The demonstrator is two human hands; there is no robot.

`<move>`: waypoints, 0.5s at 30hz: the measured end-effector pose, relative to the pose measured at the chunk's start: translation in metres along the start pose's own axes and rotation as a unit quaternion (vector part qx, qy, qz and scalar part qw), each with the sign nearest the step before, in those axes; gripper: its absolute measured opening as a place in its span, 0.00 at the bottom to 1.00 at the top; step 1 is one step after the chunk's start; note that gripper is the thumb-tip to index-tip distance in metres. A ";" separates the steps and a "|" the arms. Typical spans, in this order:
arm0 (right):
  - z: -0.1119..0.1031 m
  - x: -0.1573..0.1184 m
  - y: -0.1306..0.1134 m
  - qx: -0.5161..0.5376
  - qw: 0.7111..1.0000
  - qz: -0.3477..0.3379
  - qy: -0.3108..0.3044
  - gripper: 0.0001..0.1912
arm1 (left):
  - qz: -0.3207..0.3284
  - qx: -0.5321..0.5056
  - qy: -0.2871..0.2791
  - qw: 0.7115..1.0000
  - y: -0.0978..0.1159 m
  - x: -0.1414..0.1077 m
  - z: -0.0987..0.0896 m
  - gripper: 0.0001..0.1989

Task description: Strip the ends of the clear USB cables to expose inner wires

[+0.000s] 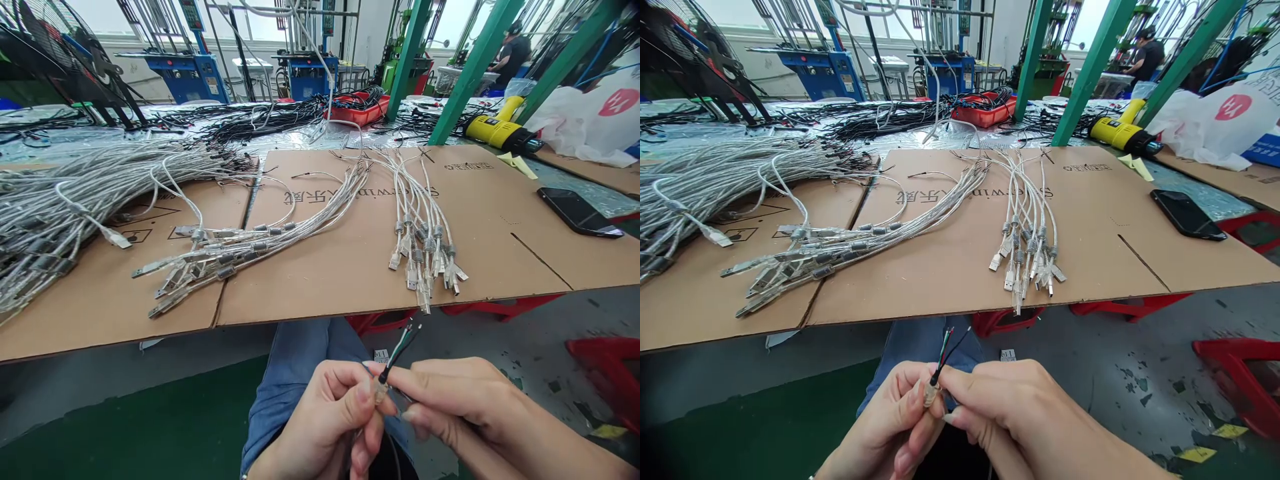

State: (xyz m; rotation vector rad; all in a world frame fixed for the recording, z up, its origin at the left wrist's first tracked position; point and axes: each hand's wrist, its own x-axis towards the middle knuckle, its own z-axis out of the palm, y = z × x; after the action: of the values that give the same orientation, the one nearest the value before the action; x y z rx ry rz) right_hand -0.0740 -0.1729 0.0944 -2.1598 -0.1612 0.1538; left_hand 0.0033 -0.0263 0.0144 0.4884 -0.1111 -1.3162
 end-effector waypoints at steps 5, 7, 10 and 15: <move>-0.001 -0.003 0.000 -0.006 1.000 -0.010 -0.002 0.13 | 0.002 0.004 0.011 1.000 -0.001 -0.001 0.001 0.11; 0.000 -0.005 0.001 -0.008 1.000 -0.003 -0.015 0.14 | 0.005 0.010 0.010 1.000 -0.001 -0.001 0.001 0.11; 0.002 -0.005 0.002 -0.012 1.000 0.003 -0.012 0.13 | 0.010 0.020 0.008 1.000 0.000 0.000 0.001 0.11; 0.004 -0.003 0.002 0.021 0.999 -0.001 0.043 0.14 | 0.006 0.006 -0.003 1.000 -0.002 0.001 0.000 0.12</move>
State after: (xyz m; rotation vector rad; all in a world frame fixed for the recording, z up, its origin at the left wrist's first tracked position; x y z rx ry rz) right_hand -0.0780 -0.1712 0.0907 -2.1206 -0.1090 0.0625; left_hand 0.0018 -0.0276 0.0136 0.4932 -0.1266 -1.3064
